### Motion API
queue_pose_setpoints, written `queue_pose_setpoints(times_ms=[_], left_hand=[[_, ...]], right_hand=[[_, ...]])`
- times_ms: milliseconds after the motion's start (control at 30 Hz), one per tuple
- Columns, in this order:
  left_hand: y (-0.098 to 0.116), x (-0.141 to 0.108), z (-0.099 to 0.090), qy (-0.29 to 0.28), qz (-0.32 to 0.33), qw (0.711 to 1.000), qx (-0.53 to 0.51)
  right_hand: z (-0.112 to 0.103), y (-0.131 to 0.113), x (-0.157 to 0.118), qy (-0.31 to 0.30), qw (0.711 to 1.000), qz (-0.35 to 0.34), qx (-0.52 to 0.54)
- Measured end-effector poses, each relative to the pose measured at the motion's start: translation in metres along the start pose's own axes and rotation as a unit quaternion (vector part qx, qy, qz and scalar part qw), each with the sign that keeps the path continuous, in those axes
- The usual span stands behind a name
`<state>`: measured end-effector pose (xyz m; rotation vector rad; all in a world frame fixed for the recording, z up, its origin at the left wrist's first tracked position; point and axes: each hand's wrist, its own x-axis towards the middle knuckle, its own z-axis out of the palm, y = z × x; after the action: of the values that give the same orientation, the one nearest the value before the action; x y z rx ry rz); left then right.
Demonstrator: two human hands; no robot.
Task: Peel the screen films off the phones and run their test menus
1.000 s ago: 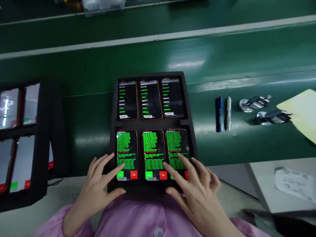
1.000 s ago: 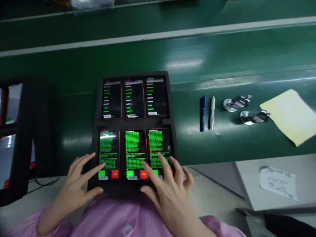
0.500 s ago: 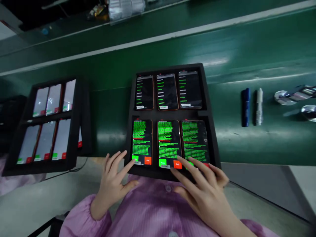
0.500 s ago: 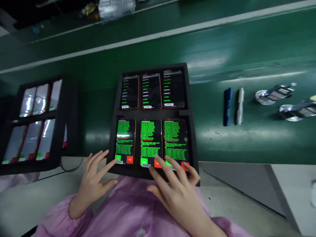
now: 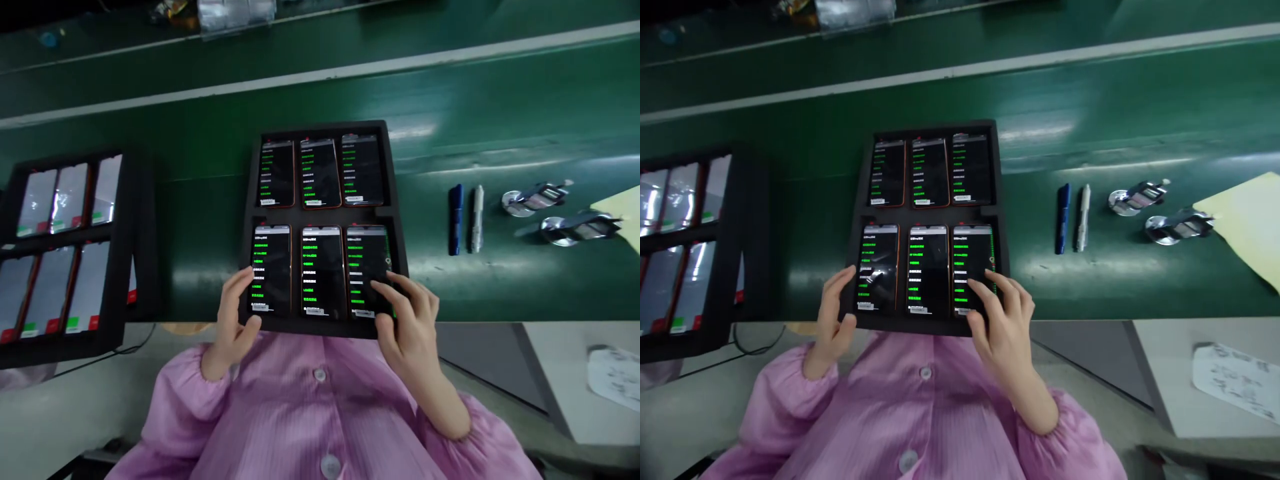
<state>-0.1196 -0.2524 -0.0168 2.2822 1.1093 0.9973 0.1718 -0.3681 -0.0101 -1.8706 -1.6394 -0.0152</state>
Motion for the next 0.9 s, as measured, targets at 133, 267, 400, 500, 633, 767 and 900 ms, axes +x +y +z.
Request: queue_pose_setpoints(times_ms=[133, 267, 400, 500, 633, 767, 900], left_hand=[[-0.014, 0.007, -0.032, -0.148, 0.05, 0.986, 0.062], [-0.025, 0.037, -0.033, -0.183, 0.007, 0.97, 0.157], [-0.038, 0.082, -0.015, -0.154, 0.007, 0.977, 0.145], [-0.042, 0.099, -0.014, -0.151, 0.01, 0.98, 0.128], [-0.036, 0.084, -0.026, -0.122, -0.033, 0.99, 0.069], [-0.018, 0.049, -0.022, -0.021, -0.127, 0.989, -0.066], [0.002, 0.026, 0.001, 0.009, -0.178, 0.975, -0.135]], right_hand=[[-0.008, -0.024, -0.004, -0.126, 0.983, -0.023, -0.133], [0.003, -0.037, 0.014, -0.16, 0.972, -0.013, -0.173], [0.024, -0.029, 0.062, -0.161, 0.971, 0.025, -0.173], [0.025, -0.021, 0.086, -0.158, 0.975, 0.024, -0.157], [-0.005, -0.006, 0.089, -0.062, 0.995, 0.02, -0.071], [-0.033, 0.009, 0.062, 0.03, 0.999, 0.01, 0.041], [-0.023, 0.019, 0.028, -0.023, 0.998, -0.029, 0.058]])
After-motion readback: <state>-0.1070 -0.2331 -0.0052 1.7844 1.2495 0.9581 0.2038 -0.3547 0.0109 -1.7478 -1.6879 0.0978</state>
